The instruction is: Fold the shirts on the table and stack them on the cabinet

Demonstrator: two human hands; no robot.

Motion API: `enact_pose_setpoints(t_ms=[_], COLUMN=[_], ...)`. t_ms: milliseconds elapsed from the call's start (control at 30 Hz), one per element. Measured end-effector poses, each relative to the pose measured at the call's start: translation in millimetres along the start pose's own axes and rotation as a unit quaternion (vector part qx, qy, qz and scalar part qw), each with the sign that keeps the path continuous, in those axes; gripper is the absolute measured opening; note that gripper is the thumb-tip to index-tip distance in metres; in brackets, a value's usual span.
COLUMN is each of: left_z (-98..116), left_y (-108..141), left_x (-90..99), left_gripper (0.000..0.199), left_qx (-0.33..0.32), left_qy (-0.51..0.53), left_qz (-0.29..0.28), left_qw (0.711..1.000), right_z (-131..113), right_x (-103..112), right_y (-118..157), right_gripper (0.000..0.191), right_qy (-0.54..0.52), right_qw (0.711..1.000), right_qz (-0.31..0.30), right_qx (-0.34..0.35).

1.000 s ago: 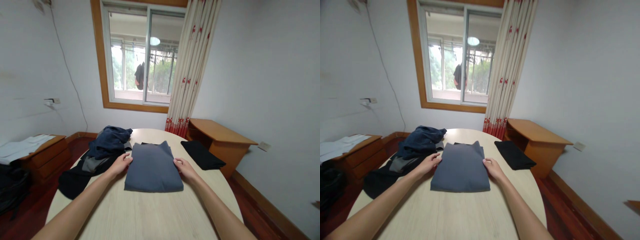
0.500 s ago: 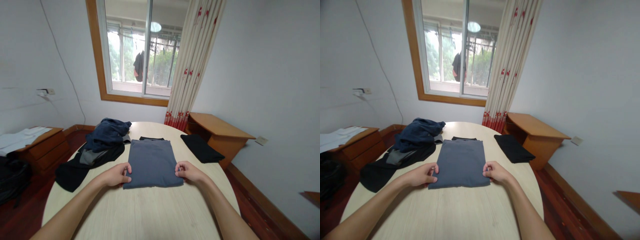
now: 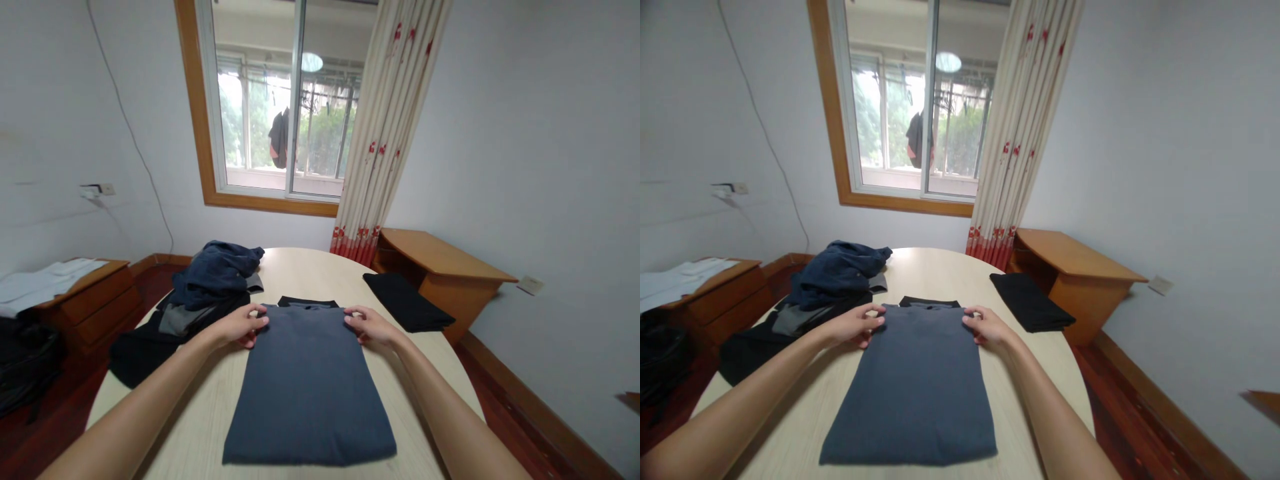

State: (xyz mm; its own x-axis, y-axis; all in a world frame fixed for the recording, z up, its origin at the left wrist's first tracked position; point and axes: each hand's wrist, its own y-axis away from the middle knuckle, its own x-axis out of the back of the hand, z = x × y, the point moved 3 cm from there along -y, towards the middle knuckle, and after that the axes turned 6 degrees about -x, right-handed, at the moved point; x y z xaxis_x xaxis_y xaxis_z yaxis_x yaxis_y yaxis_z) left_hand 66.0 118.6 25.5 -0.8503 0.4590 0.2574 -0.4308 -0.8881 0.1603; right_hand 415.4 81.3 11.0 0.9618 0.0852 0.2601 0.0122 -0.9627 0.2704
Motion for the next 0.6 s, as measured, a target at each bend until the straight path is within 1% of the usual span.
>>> enact_pose_setpoints(t_ms=[67,167,267,367,467,600], left_z=[-5,-13,-16,-16,-18,-21], left_y=[-19,-33,-36,-36,-39,-42], left_x=[-2.6,-6.1,-6.2,-4.7,-5.1,-5.9], left_gripper=[0.073,0.070,0.067,0.068,0.064,0.058], left_qx=[-0.048,-0.115,-0.156,-0.191,-0.203,-0.184], left_qy=[0.006,0.001,0.007,0.021,-0.014,-0.101], left_qz=[0.058,0.116,0.152,0.181,0.187,0.197], left_qw=[0.997,0.987,0.976,0.965,0.961,0.958], right_z=[7,15,19,20,21,22], right_x=[-4,-9,-9,-1,7,3], right_y=[-17,-27,-24,-19,-16,-17], right_gripper=[0.055,0.048,0.046,0.048,0.046,0.036], right_qy=[-0.019,-0.002,0.009,0.000,0.036,0.144], right_qw=[0.997,0.990,0.989,0.985,0.977,0.959], right_qz=[0.053,0.083,0.094,0.125,0.160,0.179], right_qx=[0.051,0.116,0.114,0.117,0.137,0.167])
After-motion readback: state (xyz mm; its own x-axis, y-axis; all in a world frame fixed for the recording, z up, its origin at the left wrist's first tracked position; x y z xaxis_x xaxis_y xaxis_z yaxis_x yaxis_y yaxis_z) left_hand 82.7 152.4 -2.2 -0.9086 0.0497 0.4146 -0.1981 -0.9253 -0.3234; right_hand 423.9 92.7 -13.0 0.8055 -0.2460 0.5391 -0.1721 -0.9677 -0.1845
